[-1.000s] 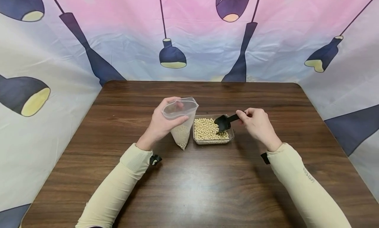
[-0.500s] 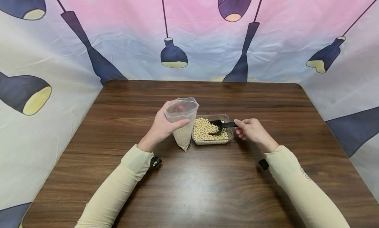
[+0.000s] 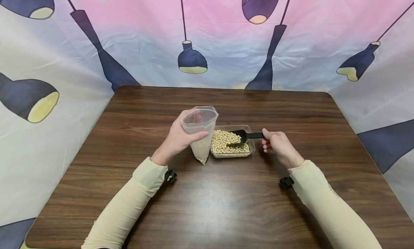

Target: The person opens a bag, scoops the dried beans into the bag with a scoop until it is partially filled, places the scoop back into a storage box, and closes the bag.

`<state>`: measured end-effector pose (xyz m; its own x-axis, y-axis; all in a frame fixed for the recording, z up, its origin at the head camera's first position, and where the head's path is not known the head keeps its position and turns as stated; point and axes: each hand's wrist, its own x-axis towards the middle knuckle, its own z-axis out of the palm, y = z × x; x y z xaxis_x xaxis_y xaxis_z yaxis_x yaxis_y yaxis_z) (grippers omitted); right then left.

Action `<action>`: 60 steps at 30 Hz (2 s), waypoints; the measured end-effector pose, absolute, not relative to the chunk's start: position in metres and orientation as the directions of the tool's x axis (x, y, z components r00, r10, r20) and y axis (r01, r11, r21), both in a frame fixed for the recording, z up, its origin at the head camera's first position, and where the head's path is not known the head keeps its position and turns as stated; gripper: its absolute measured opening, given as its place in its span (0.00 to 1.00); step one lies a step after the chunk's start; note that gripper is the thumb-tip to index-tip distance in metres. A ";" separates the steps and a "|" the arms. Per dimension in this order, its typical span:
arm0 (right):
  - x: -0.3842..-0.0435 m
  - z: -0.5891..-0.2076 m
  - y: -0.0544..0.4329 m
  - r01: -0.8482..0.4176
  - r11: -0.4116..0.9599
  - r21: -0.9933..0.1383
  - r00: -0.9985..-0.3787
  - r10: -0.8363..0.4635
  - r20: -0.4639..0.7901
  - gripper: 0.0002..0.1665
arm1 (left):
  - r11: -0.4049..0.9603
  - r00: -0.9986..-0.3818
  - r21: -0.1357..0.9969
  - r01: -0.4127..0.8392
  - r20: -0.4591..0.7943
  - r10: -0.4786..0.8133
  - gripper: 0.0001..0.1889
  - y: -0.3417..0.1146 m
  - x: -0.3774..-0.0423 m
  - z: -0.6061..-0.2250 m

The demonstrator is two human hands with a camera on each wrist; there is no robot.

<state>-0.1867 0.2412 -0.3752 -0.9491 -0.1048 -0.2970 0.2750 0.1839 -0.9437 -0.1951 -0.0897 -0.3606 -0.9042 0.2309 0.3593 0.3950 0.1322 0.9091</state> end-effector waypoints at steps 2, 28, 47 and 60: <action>-0.186 -0.375 0.243 0.287 0.161 -0.944 -0.946 -0.106 -0.306 0.24 | 0.134 -0.905 0.910 0.393 0.356 0.234 0.34 -0.090 -0.195 -0.359; -0.177 -0.328 0.256 0.228 -0.295 -0.928 -0.972 -0.123 -0.200 0.21 | 0.132 -0.904 0.916 0.379 0.336 0.265 0.34 -0.093 -0.195 -0.357; -0.180 -0.274 0.218 -0.001 -0.296 -0.955 -0.998 -0.057 0.019 0.18 | 0.137 -0.904 0.920 0.368 0.320 0.283 0.36 -0.093 -0.195 -0.356; -0.180 -0.261 0.190 -0.106 -0.213 -0.971 -0.994 -0.006 0.110 0.19 | 0.142 -0.907 0.921 0.362 0.313 0.282 0.38 -0.093 -0.195 -0.357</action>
